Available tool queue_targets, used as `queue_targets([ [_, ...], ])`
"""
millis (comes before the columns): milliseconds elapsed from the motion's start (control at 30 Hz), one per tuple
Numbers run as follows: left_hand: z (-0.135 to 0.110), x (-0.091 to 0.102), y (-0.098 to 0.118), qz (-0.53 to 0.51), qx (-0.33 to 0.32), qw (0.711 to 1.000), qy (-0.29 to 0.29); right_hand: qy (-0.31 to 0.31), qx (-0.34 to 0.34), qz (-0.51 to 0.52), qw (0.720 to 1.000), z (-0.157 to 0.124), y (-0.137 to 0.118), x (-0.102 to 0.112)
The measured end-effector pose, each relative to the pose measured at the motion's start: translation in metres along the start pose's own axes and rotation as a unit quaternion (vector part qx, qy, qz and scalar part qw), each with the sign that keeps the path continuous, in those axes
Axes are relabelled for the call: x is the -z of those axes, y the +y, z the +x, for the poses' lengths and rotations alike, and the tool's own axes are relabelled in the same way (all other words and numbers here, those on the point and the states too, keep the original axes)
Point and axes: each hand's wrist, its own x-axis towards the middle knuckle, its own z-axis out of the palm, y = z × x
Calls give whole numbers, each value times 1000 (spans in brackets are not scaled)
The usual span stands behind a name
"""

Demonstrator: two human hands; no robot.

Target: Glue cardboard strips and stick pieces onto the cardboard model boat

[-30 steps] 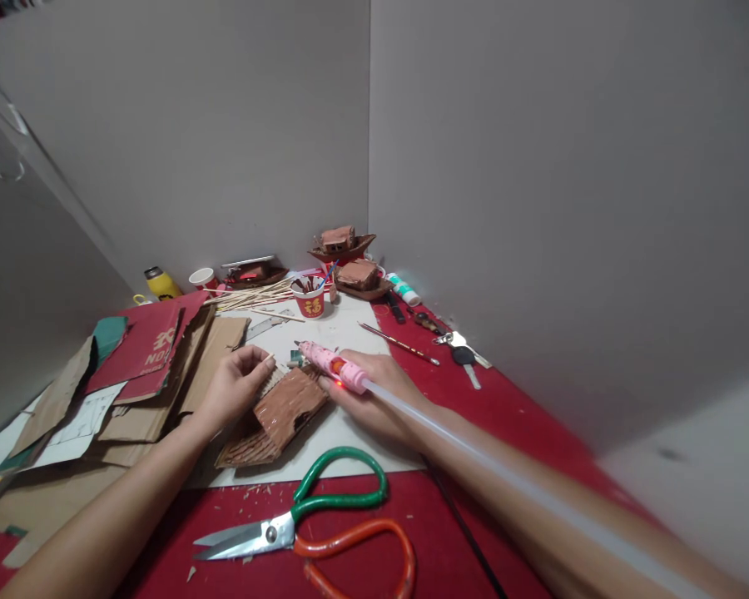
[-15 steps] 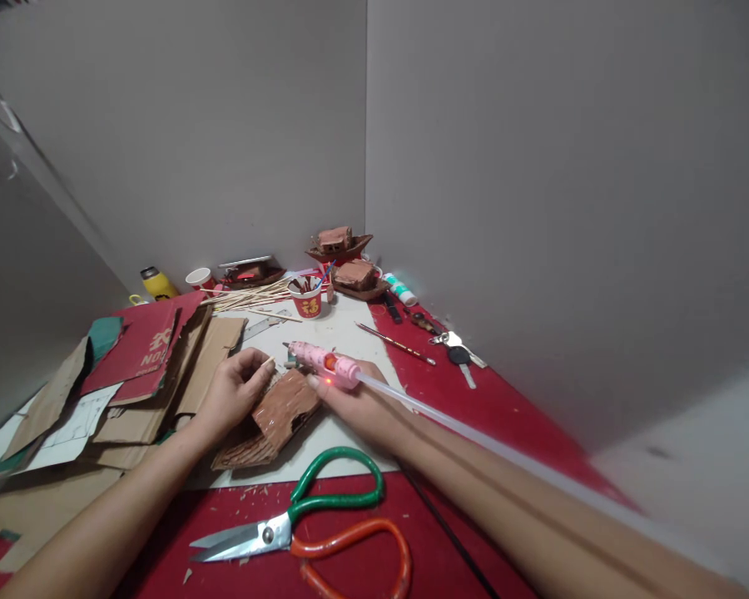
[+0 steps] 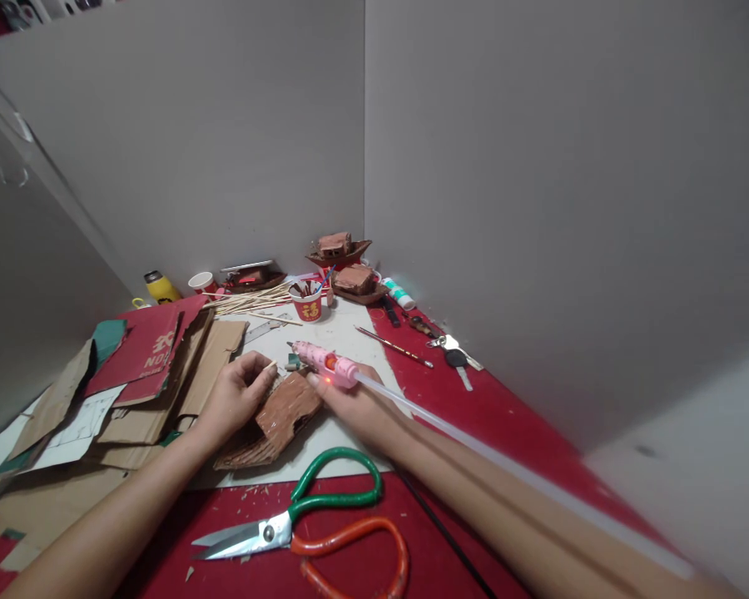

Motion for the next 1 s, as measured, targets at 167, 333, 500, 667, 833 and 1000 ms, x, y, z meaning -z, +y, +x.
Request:
queue_targets([
  [167,-1,-1,2,-4,3,1000,8,3,7,-9,1000,1,-3,-1],
  [333,-2,-1,3,-6,5,1000,9,4,14,-15,1000,1,-4,-2],
  [500,-2,-2,2,-4,8,1000,9,3,17,-18,1000,1,-2,-2],
  [667,-1,-2,0,-8,7,1000,8,1,14,-17,1000,1,-1,-2],
  [833,0,-2,-4,-8,4,1000,5,-3,13,-19,1000,1,-3,-2],
  [1000,-1,-1,-6,-1,0,1000,6,-8,15,-19,1000,2,-2,-1],
])
